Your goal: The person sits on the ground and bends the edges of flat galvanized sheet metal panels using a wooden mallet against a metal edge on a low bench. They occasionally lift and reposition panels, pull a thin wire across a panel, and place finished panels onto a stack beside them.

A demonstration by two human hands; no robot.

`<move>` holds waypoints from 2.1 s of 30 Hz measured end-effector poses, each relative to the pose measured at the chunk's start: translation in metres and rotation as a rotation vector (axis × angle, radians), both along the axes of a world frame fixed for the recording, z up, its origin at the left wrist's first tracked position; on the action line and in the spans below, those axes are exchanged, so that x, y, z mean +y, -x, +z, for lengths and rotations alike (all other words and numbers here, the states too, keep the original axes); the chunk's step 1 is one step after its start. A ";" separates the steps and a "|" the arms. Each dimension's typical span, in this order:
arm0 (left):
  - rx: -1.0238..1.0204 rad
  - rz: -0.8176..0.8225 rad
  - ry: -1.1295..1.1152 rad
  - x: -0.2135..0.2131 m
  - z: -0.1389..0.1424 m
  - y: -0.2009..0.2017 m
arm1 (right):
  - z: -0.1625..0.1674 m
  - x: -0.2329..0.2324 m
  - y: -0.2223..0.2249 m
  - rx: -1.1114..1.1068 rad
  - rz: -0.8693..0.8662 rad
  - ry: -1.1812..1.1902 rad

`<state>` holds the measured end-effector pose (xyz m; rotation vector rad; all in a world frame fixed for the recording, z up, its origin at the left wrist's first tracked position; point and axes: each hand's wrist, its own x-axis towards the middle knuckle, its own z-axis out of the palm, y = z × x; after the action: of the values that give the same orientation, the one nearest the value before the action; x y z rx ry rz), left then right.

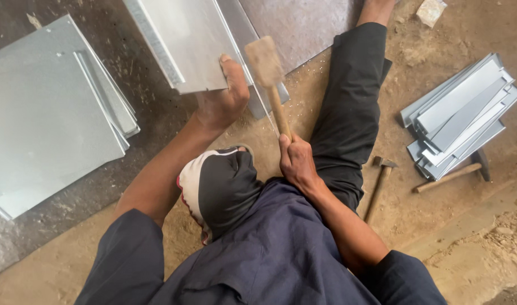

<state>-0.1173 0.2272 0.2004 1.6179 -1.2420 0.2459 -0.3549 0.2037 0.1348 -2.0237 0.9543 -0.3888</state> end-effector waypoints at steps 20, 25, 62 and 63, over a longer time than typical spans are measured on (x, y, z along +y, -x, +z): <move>0.188 -0.003 -0.123 -0.002 0.005 0.003 | 0.010 -0.043 -0.056 -0.103 0.100 0.143; 0.094 0.005 -0.151 -0.001 0.005 -0.001 | -0.003 -0.043 -0.063 -0.099 0.023 0.034; -1.346 0.400 -0.596 0.002 -0.024 -0.022 | -0.001 -0.078 -0.139 -0.122 0.035 0.162; -1.332 0.398 -0.598 0.001 -0.024 -0.021 | -0.002 -0.079 -0.141 -0.152 0.000 0.133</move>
<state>-0.0959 0.2283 0.1759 2.2844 -2.0530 1.4999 -0.2142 0.1248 0.1328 -2.0795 0.8538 -0.6114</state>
